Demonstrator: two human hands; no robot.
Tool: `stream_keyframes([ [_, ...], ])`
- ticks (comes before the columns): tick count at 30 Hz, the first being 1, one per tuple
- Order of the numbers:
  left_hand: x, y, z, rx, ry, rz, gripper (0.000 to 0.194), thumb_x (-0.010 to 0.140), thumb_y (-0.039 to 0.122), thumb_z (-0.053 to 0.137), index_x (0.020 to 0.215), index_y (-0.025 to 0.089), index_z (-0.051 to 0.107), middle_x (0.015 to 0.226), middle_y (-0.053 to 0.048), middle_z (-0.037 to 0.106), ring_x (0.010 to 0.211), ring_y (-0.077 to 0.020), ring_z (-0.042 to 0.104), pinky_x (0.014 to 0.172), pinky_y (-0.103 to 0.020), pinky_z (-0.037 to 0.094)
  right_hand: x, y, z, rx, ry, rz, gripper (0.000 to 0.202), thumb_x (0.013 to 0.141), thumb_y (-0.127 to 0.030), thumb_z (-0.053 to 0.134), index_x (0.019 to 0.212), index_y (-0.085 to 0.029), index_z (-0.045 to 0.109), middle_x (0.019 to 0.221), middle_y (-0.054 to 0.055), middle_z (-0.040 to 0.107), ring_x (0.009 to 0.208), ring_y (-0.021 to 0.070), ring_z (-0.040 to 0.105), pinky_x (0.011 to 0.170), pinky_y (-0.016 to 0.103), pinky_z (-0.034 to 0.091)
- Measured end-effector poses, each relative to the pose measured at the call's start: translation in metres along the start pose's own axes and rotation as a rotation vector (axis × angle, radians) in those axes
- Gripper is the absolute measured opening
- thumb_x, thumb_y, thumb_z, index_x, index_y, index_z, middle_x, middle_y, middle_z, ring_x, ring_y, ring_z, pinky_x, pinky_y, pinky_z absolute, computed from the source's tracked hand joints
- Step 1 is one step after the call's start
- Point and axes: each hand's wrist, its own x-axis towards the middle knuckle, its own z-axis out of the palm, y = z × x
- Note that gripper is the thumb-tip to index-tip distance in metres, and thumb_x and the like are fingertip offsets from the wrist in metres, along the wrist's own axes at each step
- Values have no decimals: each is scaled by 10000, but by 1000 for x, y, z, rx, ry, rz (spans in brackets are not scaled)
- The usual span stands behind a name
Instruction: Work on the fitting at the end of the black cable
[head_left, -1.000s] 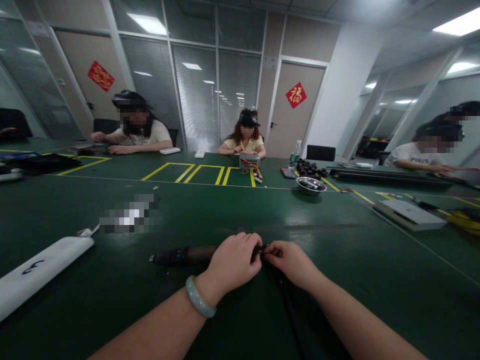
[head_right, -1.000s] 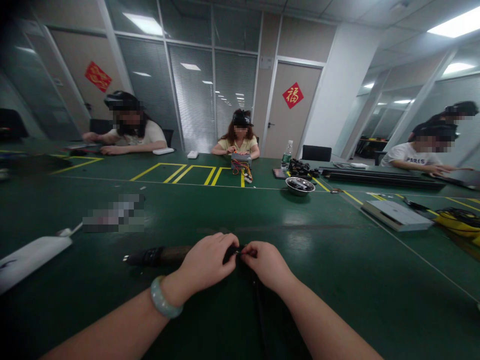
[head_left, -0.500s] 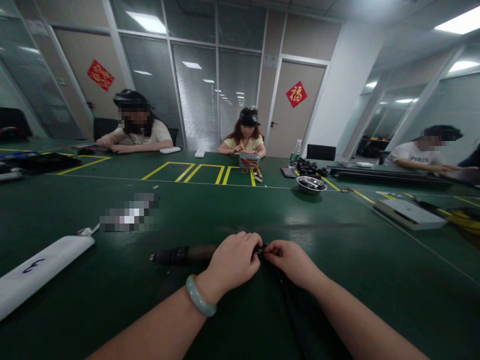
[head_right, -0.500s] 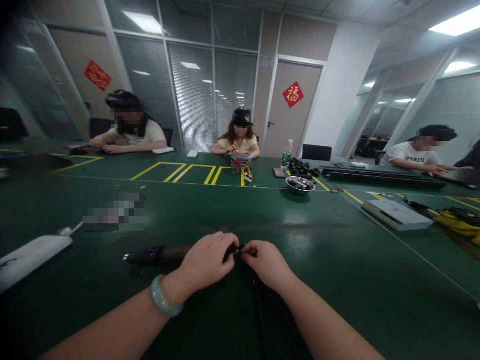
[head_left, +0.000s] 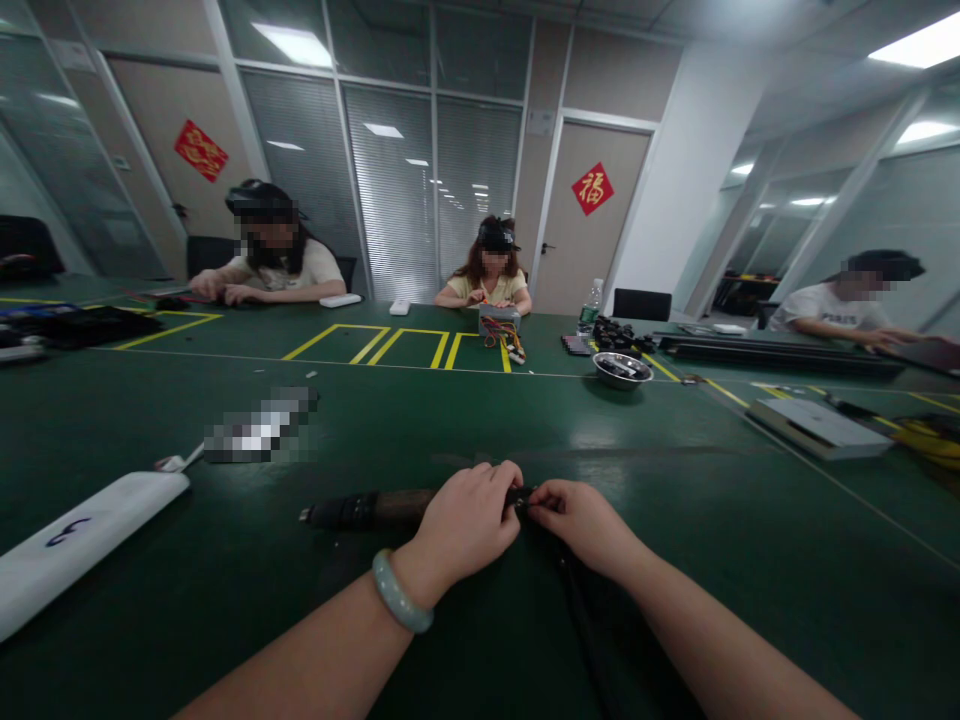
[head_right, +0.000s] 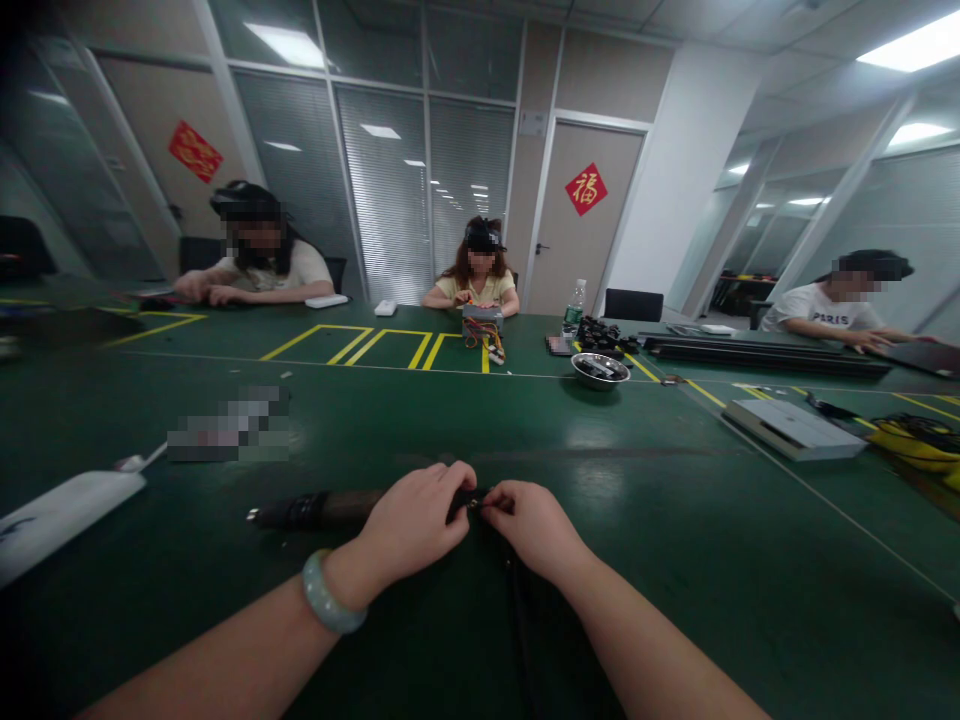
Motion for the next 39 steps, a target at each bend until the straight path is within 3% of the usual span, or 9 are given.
stream_keyframes([
  [8,1,0,-1,0,-24,38,99,825,198,505,920,211,533,889,-23,593,855,-202,556,738,-341,424,0,0,0,15,0,-17,158,819,-273,574,880,-217,708,810,1,709,708,145,618,620,234,407],
  [17,0,0,1,-31,15,-35,317,804,191,527,1114,211,466,959,-37,602,889,-201,579,800,-346,443,1,3,1,15,-7,-13,163,831,-286,570,885,-204,700,829,14,713,725,153,630,637,238,418],
  [23,1,-1,0,-8,-7,54,101,808,184,512,902,213,536,872,-16,592,854,-204,557,747,-347,431,0,1,0,-8,18,-16,164,827,-280,576,889,-211,711,821,12,712,708,147,618,622,237,407],
  [30,0,-1,1,-19,29,-17,246,795,196,539,1039,216,512,905,-24,580,848,-206,554,747,-347,432,0,0,0,8,2,5,162,826,-283,569,878,-215,707,805,5,709,702,147,624,614,237,407],
  [35,0,0,-2,-3,-31,38,108,820,193,520,925,209,538,879,-21,588,845,-199,550,737,-338,427,-1,0,0,2,18,-11,162,825,-281,571,883,-225,712,829,2,712,722,147,623,632,236,411],
  [39,0,-1,0,8,-29,20,130,825,206,517,953,209,537,892,-25,584,852,-202,547,740,-337,423,0,1,1,7,7,-5,169,827,-291,569,884,-216,710,816,7,711,714,150,623,619,236,407],
])
